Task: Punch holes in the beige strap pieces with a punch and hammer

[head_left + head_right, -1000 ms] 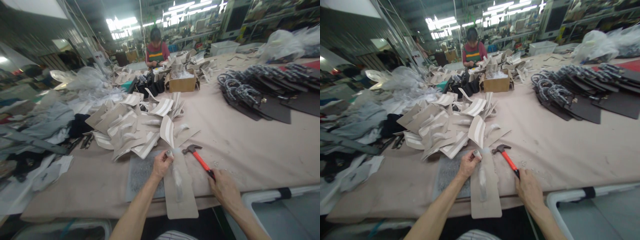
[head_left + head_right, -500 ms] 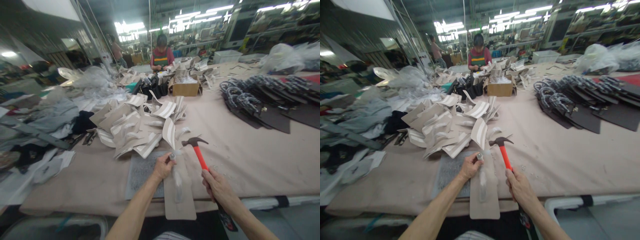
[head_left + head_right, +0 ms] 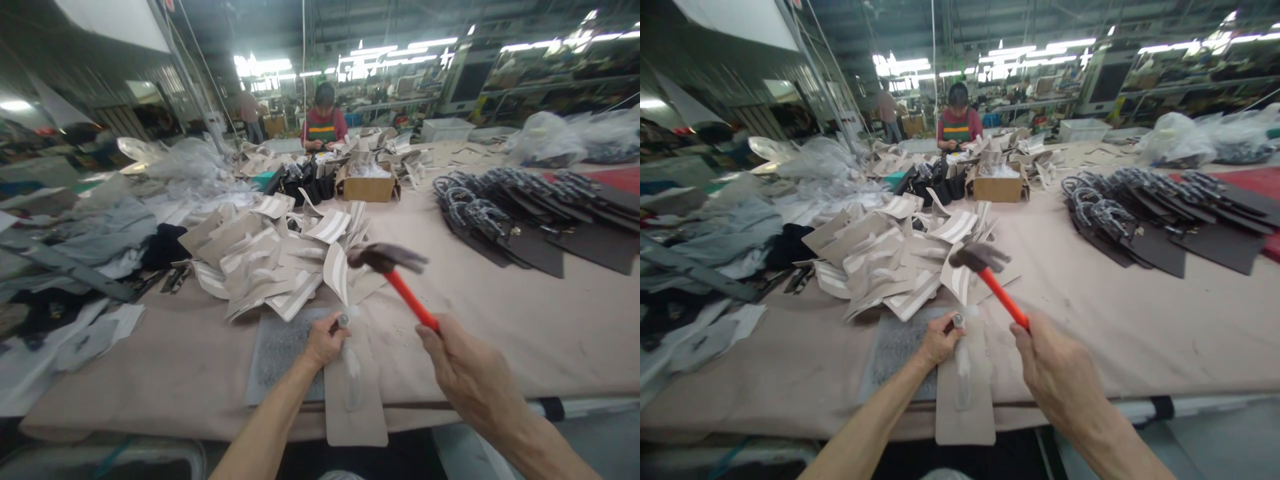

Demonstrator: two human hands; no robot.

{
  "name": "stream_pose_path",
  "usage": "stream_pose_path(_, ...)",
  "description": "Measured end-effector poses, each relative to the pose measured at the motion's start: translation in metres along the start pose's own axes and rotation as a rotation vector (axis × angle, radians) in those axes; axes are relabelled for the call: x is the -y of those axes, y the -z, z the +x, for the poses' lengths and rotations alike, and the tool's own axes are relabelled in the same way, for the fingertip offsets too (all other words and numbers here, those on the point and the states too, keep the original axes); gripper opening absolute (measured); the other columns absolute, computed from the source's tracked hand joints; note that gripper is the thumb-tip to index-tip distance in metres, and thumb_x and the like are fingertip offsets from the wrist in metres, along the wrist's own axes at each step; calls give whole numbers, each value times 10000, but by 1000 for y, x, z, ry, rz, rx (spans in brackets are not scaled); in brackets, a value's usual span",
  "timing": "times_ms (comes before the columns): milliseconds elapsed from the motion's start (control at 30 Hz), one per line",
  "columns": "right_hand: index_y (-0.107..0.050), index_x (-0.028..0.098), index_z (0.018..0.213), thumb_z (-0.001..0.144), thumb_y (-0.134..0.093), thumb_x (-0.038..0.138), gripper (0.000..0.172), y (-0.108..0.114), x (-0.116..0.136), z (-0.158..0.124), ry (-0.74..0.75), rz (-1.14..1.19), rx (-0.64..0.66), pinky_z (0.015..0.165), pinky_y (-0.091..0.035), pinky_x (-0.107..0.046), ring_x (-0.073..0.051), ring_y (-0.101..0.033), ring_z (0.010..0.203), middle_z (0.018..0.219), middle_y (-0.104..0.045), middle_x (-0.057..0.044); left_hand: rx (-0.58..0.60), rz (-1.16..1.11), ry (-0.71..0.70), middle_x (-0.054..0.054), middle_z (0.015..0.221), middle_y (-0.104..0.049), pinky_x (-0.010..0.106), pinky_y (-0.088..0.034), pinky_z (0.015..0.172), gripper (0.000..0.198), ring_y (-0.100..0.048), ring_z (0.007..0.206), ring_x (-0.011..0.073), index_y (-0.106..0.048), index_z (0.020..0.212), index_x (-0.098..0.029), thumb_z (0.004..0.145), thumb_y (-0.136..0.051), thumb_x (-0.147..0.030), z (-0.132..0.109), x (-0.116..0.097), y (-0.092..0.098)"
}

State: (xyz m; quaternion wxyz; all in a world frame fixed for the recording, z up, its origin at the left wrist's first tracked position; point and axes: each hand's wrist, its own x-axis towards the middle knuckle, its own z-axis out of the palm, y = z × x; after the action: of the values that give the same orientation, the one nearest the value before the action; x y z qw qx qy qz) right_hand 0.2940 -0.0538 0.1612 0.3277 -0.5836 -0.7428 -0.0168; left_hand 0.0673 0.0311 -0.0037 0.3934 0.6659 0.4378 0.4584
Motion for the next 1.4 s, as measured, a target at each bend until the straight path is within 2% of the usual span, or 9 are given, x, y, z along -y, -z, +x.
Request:
stream_pose_path(100,-501,241,865,1038,-382,419,276,-2,8,-1,-40,62,-179,454,-270,-274,-143,-443,398,512,-460,45,-2,9,13,-17,682,-587,242,-410,624,62,-523,634,153,-684,839,-191,788,-667,-221,0,0,0)
stream_pose_path(367,-529,242,863,995,-382,379,240,-53,-36,-46,-124,-95,509,493,-198,-303,-209,-582,489,612,-642,-31,1,-27,21,-15,695,-611,243,-419,616,139,-534,626,151,-719,910,-184,779,-672,-196,0,-1,-1)
stream_pose_path(567,-520,241,811,1003,-365,350,270,-76,-83,-70,-310,-71,584,539,-356,-308,-236,-634,583,625,-634,-44,-11,-5,3,-4,685,-605,251,-430,620,64,-527,628,160,-696,819,-190,789,-691,-246,0,-5,-1)
stream_pose_path(667,-585,220,894,965,-396,297,216,-92,-95,-80,-222,-252,458,556,-422,-350,-264,-629,634,768,-662,-109,-16,5,12,4,700,-618,258,-439,641,105,-538,649,171,-703,851,-192,782,-694,-270,0,-4,0)
stream_pose_path(833,-528,197,1348,896,-408,130,473,-106,-46,-62,211,-88,284,854,-520,-435,-299,-590,1098,1358,-558,-169,-2,-3,0,-8,698,-617,249,-455,649,58,-554,650,162,-681,817,-190,789,-688,-241,-1,-2,0)
stream_pose_path(967,-630,207,1096,803,-488,59,358,-125,2,-52,473,-38,506,877,-497,-431,-259,-589,983,1200,-630,-104,-28,-25,32,-11,679,-617,243,-459,624,72,-557,627,155,-677,795,-185,769,-697,-249,-1,-2,-5)
stream_pose_path(1067,-627,198,1011,819,-485,72,270,-144,15,-58,524,-81,492,905,-481,-456,-263,-590,942,1086,-654,-92,-142,-164,146,3,683,-652,250,-486,596,130,-588,620,167,-679,794,-181,752,-698,-302,3,-3,-9)
stream_pose_path(1200,-625,170,1053,811,-442,36,331,-144,24,-54,452,-187,427,843,-490,-442,-267,-630,880,1048,-677,-128,-328,-263,200,25,751,-713,264,-529,629,251,-648,678,191,-714,901,-168,713,-750,-331,11,-16,1)
stream_pose_path(1400,-599,144,957,874,-442,69,194,-110,37,-22,-16,-282,467,601,-414,-341,-266,-662,711,820,-669,-135,-352,-296,106,38,814,-741,260,-543,709,245,-677,743,183,-724,912,-166,761,-789,-348,18,-48,37)
